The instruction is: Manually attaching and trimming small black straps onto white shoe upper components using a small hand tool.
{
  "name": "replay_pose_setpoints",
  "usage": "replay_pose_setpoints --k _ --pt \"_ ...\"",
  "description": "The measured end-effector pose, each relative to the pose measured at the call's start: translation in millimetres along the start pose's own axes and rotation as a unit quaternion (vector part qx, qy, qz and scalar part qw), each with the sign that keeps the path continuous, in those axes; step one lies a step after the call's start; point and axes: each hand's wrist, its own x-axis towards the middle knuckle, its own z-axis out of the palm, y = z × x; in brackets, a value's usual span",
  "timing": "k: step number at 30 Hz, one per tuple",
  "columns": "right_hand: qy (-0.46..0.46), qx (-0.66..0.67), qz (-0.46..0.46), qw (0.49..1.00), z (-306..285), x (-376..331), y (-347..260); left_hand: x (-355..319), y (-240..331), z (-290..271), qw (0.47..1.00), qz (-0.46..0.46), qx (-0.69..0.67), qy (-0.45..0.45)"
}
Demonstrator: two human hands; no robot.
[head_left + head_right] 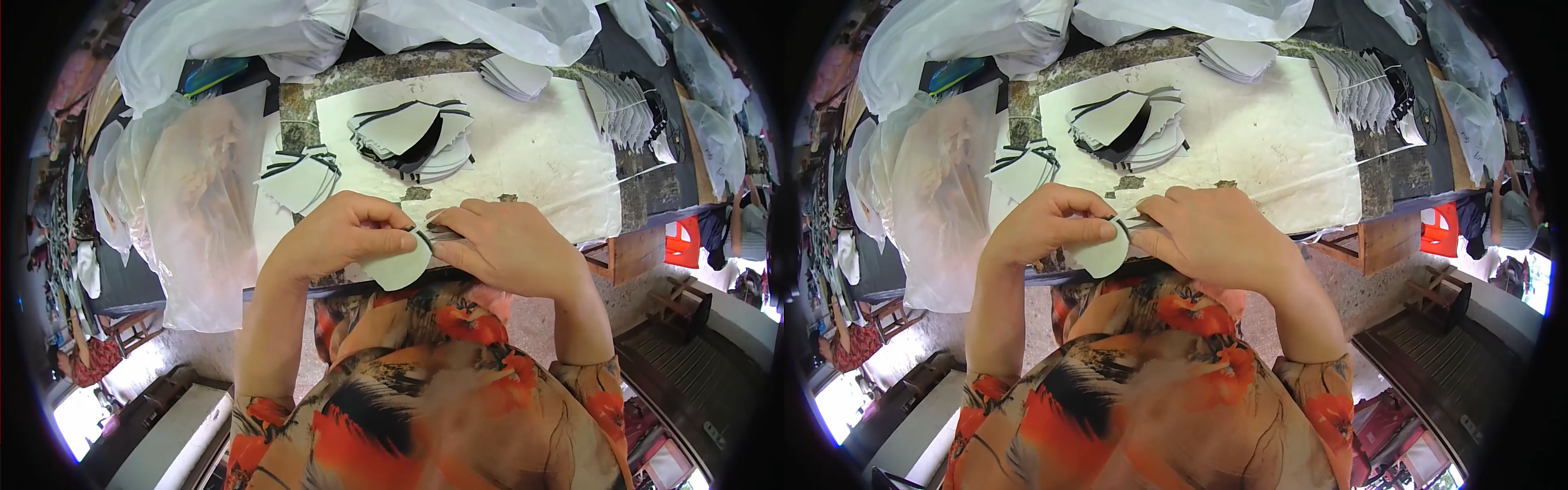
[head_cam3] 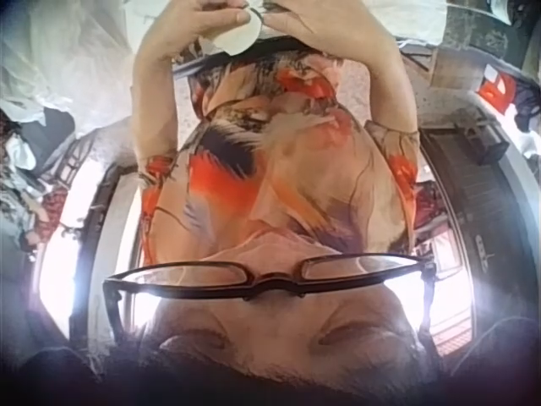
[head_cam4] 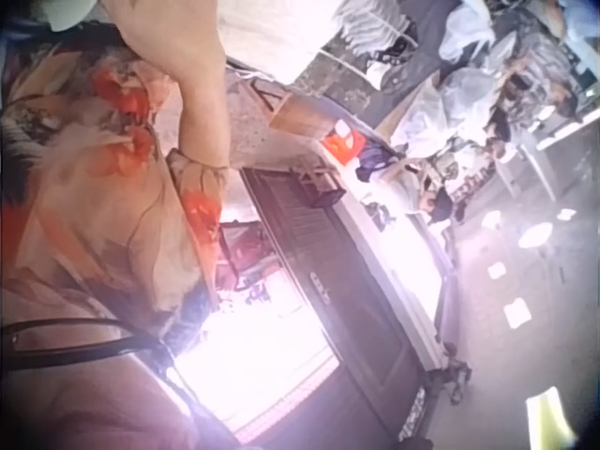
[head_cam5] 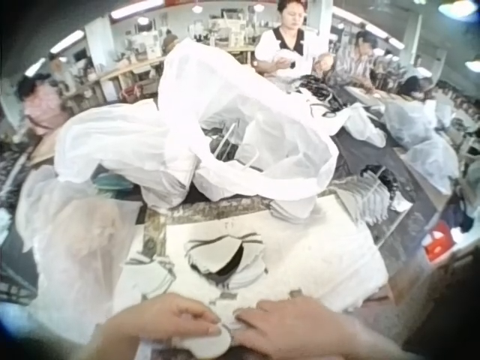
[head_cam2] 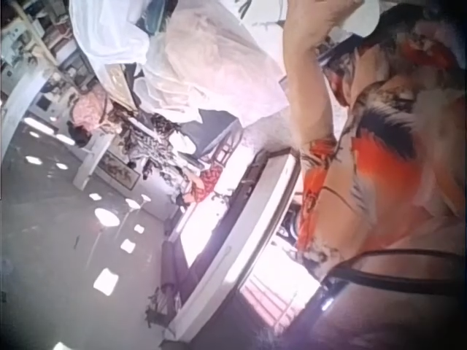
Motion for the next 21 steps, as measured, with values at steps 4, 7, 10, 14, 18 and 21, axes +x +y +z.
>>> replay_pose_setpoints --k 4,7,10,14,18,21 --pt "-0.020 0.078 0.003 0.997 -5.5 0.6 5.9 0.4 -1.1 4.1 0.997 -0.002 -0.078 0.021" --pt "0.014 0.130 0.014 0.991 -0.7 2.9 9.4 0.5 -3.1 9.8 0.995 0.003 -0.090 0.036" --pt "0.020 0.151 0.008 0.988 -0.4 6.0 8.8 1.6 -9.0 15.5 0.995 0.013 -0.088 0.053" --pt "0.030 0.169 -0.014 0.985 3.3 4.6 10.7 -1.6 -3.1 18.7 0.993 0.008 -0.090 0.075" --pt "0.050 0.137 0.009 0.989 5.9 0.0 11.7 -2.6 -6.0 20.9 0.987 0.018 -0.105 0.117" --pt "0.052 0.129 0.019 0.990 6.7 1.8 8.1 -3.7 -5.8 19.2 0.988 0.023 -0.084 0.126"
